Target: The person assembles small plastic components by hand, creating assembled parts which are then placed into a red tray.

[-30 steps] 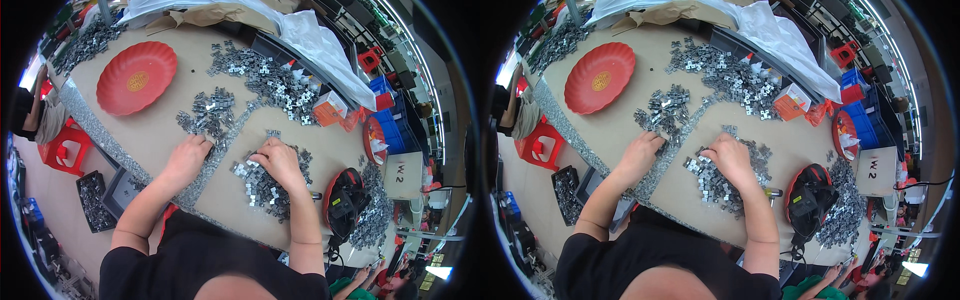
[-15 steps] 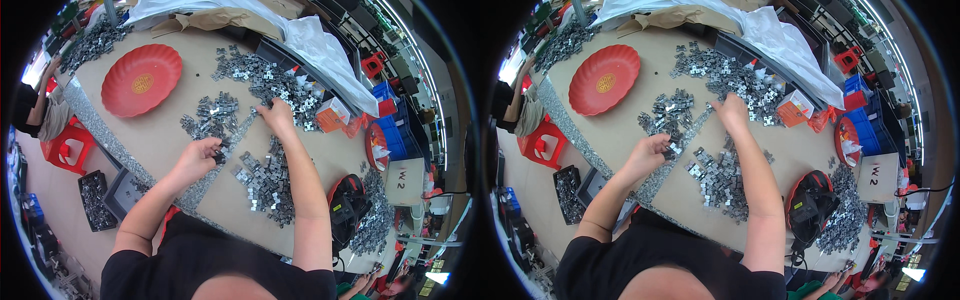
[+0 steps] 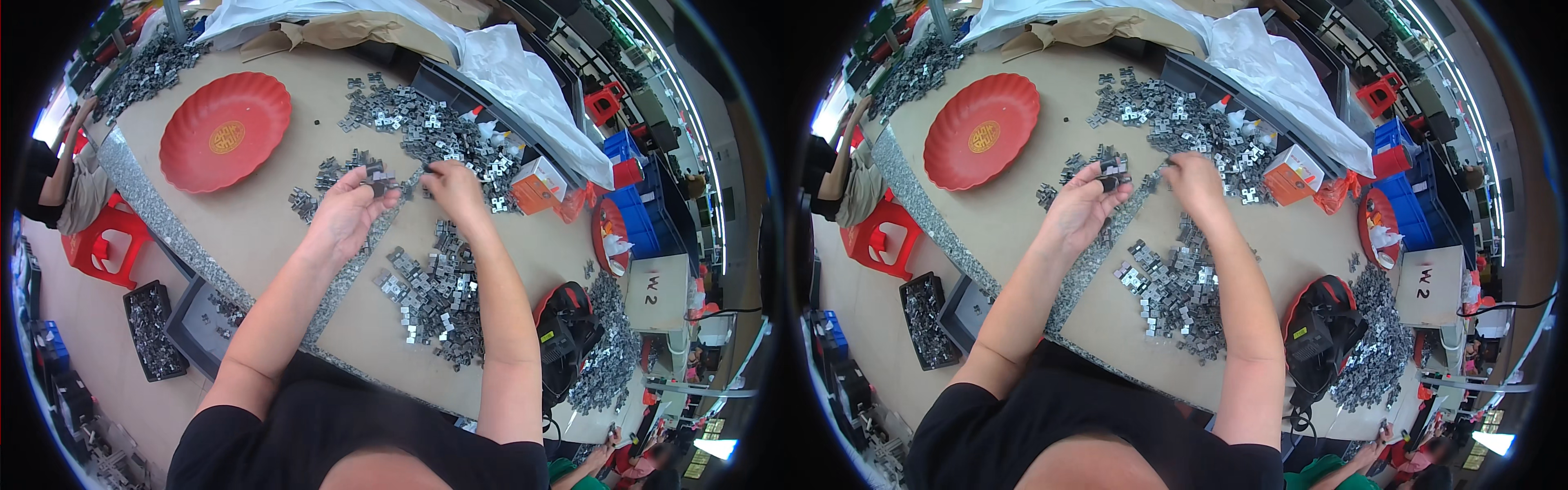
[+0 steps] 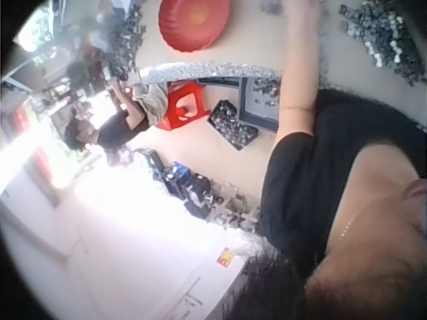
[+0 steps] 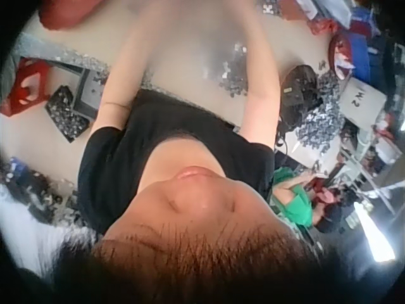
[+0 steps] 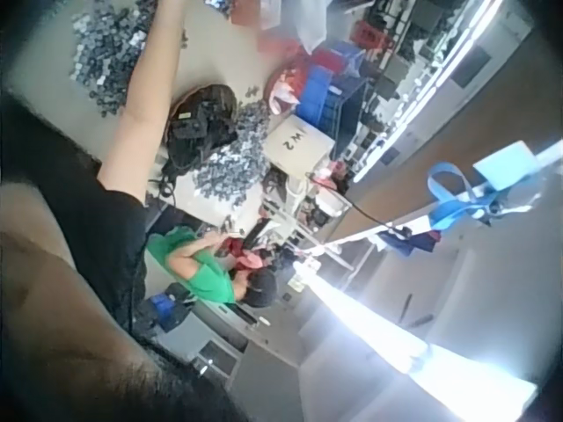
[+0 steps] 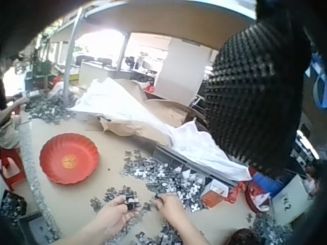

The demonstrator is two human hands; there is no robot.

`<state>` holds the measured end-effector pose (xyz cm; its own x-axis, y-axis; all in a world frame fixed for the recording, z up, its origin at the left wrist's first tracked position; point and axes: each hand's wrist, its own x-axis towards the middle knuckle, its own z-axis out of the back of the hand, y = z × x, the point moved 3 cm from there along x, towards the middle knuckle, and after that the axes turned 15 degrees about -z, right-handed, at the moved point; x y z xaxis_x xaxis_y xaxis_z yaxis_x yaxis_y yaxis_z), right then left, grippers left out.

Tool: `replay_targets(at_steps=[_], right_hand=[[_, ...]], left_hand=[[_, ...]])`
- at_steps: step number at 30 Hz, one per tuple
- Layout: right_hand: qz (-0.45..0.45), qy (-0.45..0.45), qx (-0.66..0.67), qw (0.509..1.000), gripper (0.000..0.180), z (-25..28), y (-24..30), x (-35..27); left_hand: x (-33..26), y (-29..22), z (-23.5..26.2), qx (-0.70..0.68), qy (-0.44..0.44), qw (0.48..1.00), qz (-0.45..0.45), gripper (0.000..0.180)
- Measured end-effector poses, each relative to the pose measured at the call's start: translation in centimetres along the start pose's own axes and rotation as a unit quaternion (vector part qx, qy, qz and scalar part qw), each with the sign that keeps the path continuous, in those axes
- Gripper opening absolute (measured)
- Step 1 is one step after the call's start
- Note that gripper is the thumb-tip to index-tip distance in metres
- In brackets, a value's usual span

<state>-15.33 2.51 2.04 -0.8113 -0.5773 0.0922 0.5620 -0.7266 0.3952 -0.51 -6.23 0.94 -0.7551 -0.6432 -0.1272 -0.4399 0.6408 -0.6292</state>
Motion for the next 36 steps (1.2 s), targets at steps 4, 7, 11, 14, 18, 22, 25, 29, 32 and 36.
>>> replay_targets(at_steps=[4, 7, 11, 14, 18, 22, 25, 29, 32, 36], right_hand=[[0.037, 0.057, 0.021, 0.997, 0.027, -2.3, 0.9, -0.6], [0.038, 0.092, 0.028, 0.995, 0.029, -2.3, 0.5, -0.7], [0.009, 0.150, 0.093, 0.984, 0.023, -1.3, 0.2, -0.9], [-0.098, 0.294, 0.372, 0.875, 0.017, -1.3, -0.8, -1.4], [-0.138, 0.326, 0.352, 0.867, 0.020, -1.7, -1.8, -1.8], [-0.135, 0.332, 0.347, 0.866, 0.029, -2.1, -1.1, -2.1], [-0.154, 0.041, 0.216, 0.963, 0.022, 0.8, -3.2, -0.1], [-0.150, 0.042, 0.157, 0.975, 0.019, 1.1, -5.1, 0.5], [-0.197, 0.104, 0.076, 0.972, 0.022, 1.1, -3.8, 0.1], [-0.181, 0.080, -0.001, 0.980, 0.027, -0.2, -3.4, -0.3]], left_hand=[[0.5, 0.6, 0.5, -0.036, -0.020, 0.999, -0.031, 0.019], [0.2, 1.1, 0.8, -0.026, -0.015, 0.999, -0.035, 0.019], [0.2, 1.3, 0.8, -0.016, -0.004, 1.000, -0.018, 0.021], [0.2, 1.4, 0.8, -0.019, -0.002, 1.000, -0.014, 0.022], [0.2, 1.8, 0.8, -0.030, 0.005, 0.999, -0.011, 0.023], [0.1, 1.8, 1.0, -0.036, 0.002, 0.999, -0.006, 0.023], [0.2, 1.6, 0.9, -0.036, -0.013, 0.999, -0.018, 0.024], [0.6, 1.3, 1.2, -0.041, 0.004, 0.999, -0.027, 0.025], [0.6, 1.3, 1.4, -0.049, 0.006, 0.998, -0.032, 0.024], [0.7, 1.8, 1.3, -0.038, 0.013, 0.999, -0.021, 0.022]])
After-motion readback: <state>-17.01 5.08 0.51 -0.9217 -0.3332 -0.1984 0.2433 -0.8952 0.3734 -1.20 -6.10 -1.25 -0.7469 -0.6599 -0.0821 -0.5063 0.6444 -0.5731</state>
